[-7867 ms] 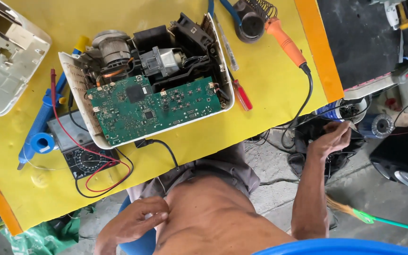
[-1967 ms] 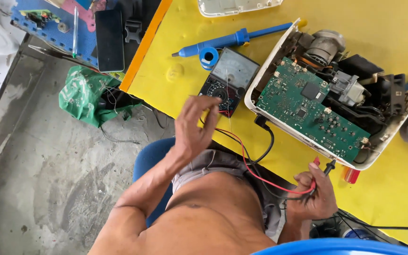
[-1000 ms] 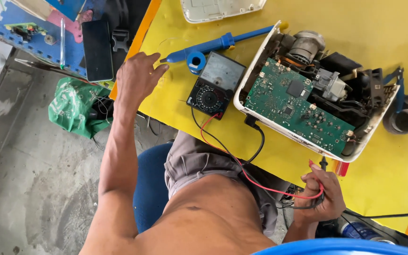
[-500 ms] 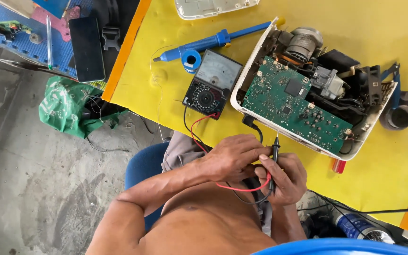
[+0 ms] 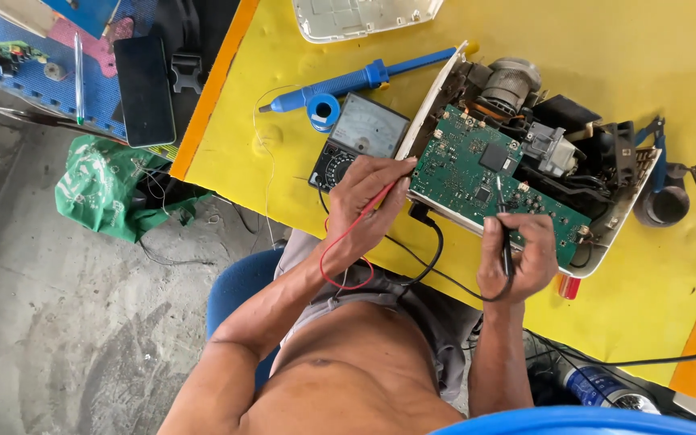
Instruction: The person works on a disassembled electronic device placed on a yellow table, using a multimeter to test components on the circuit board. They manipulate the multimeter probes and wires while seated, focusing on the internal electronics.
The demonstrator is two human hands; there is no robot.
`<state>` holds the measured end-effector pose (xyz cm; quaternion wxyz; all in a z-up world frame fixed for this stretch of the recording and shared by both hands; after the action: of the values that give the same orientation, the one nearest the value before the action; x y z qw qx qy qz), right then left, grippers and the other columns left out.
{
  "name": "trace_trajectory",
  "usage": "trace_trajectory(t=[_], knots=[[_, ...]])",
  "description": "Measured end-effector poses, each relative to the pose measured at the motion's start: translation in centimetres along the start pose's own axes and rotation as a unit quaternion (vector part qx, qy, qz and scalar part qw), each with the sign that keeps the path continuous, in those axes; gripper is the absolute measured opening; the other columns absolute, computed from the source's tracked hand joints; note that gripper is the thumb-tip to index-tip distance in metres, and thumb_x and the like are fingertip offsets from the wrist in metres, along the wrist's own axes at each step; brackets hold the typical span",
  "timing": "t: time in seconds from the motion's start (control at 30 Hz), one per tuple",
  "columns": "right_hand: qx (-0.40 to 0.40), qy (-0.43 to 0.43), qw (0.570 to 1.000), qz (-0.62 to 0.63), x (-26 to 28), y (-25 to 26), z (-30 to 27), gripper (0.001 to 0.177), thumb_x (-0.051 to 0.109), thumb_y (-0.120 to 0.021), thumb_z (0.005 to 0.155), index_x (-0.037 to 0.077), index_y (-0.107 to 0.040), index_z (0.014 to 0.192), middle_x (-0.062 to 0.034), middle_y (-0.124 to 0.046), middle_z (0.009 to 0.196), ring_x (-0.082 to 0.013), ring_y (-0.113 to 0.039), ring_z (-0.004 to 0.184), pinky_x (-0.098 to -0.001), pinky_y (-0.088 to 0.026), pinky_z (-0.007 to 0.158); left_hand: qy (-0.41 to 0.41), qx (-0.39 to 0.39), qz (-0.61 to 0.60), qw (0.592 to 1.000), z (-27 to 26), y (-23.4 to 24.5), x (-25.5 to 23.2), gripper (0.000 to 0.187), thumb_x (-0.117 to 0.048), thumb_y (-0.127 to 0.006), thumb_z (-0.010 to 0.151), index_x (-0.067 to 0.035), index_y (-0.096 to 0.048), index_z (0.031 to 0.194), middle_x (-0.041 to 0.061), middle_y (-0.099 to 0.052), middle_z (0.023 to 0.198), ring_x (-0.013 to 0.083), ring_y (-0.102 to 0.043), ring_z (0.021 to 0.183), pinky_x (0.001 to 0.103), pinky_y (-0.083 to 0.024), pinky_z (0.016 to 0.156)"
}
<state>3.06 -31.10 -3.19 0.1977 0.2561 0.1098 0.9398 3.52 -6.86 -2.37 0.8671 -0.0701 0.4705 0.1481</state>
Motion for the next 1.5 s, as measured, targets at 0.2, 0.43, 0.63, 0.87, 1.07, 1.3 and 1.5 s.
trace_trajectory(t=[0.2, 0.43, 0.63, 0.87, 1.07, 1.3, 1.5], knots=[[0.072, -0.073, 0.995, -0.022, 2.2, -3.1, 4.2, 0.017, 0.002, -0.071, 0.103, -0.012, -0.067, 0.112, -0.0256, -0.072, 0.104, -0.0372, -0.071, 0.082, -0.0427, -0.057, 0.07, -0.044, 0.003, 0.054, 0.998, 0.6, -1.2, 1.2, 0.027, -0.007, -0.069, 0.099, -0.007, -0.074, 0.126, 0.011, -0.074, 0.105, 0.0296, -0.068, 0.1, 0.037, -0.055, 0.089], [0.086, -0.034, 0.995, -0.035, 2.1, -4.4, 4.2, 0.011, 0.005, -0.078, 0.098, -0.005, -0.077, 0.103, -0.0171, -0.076, 0.094, -0.0345, -0.07, 0.079, -0.0427, -0.054, 0.078, -0.081, 0.016, 0.074, 0.994, 0.5, -1.8, 1.8, 0.019, -0.014, -0.075, 0.096, -0.01, -0.076, 0.114, 0.008, -0.075, 0.111, 0.0309, -0.065, 0.103, 0.038, -0.052, 0.091], [0.063, -0.022, 0.997, -0.047, 1.8, -4.7, 3.9, 0.01, 0.004, -0.077, 0.096, -0.005, -0.08, 0.099, -0.0155, -0.075, 0.087, -0.0308, -0.07, 0.073, -0.0388, -0.054, 0.071, -0.049, 0.01, 0.021, 0.999, 0.4, -1.6, 2.9, 0.019, -0.014, -0.076, 0.097, -0.012, -0.078, 0.116, 0.008, -0.075, 0.115, 0.029, -0.065, 0.107, 0.036, -0.053, 0.094], [0.07, -0.019, 0.996, -0.043, 1.9, -5.0, 4.2, 0.009, 0.002, -0.078, 0.095, -0.006, -0.08, 0.098, -0.0167, -0.075, 0.087, -0.0315, -0.07, 0.072, -0.0395, -0.055, 0.07, -0.03, 0.008, 0.016, 0.999, 0.2, -1.8, 3.2, 0.021, -0.017, -0.077, 0.097, -0.013, -0.078, 0.117, 0.007, -0.074, 0.116, 0.0278, -0.062, 0.107, 0.037, -0.053, 0.094], [0.07, -0.006, 0.997, -0.044, 1.9, -5.2, 4.3, 0.009, 0.003, -0.076, 0.097, -0.006, -0.079, 0.098, -0.0163, -0.074, 0.085, -0.0327, -0.069, 0.072, -0.0398, -0.054, 0.071, -0.022, 0.005, 0.018, 1.0, 0.2, -1.8, 3.2, 0.02, -0.018, -0.078, 0.096, -0.015, -0.079, 0.116, 0.007, -0.074, 0.114, 0.028, -0.061, 0.104, 0.037, -0.052, 0.093], [0.075, -0.011, 0.996, -0.048, 1.9, -5.2, 4.2, 0.01, 0.004, -0.075, 0.098, -0.005, -0.079, 0.099, -0.0157, -0.075, 0.087, -0.0325, -0.069, 0.073, -0.0401, -0.054, 0.072, -0.022, -0.003, 0.012, 1.0, 0.0, -1.8, 3.4, 0.021, -0.018, -0.078, 0.097, -0.016, -0.079, 0.117, 0.005, -0.074, 0.116, 0.0251, -0.06, 0.105, 0.035, -0.051, 0.094], [0.077, -0.011, 0.996, -0.044, 1.8, -5.2, 4.0, 0.01, 0.004, -0.076, 0.099, -0.005, -0.079, 0.099, -0.0163, -0.074, 0.086, -0.0332, -0.068, 0.072, -0.0409, -0.054, 0.072, -0.026, -0.016, 0.001, 1.0, 0.1, -1.9, 3.1, 0.021, -0.017, -0.078, 0.097, -0.016, -0.079, 0.118, 0.004, -0.073, 0.116, 0.0234, -0.058, 0.105, 0.034, -0.049, 0.094]])
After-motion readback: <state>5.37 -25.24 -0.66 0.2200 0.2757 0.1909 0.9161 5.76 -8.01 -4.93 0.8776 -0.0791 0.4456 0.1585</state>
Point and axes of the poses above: each hand's wrist, its own z-axis towards the middle knuckle, its own y-axis out of the back of the hand, x = y × z, the point moved 5 cm from there along z, towards the middle knuckle
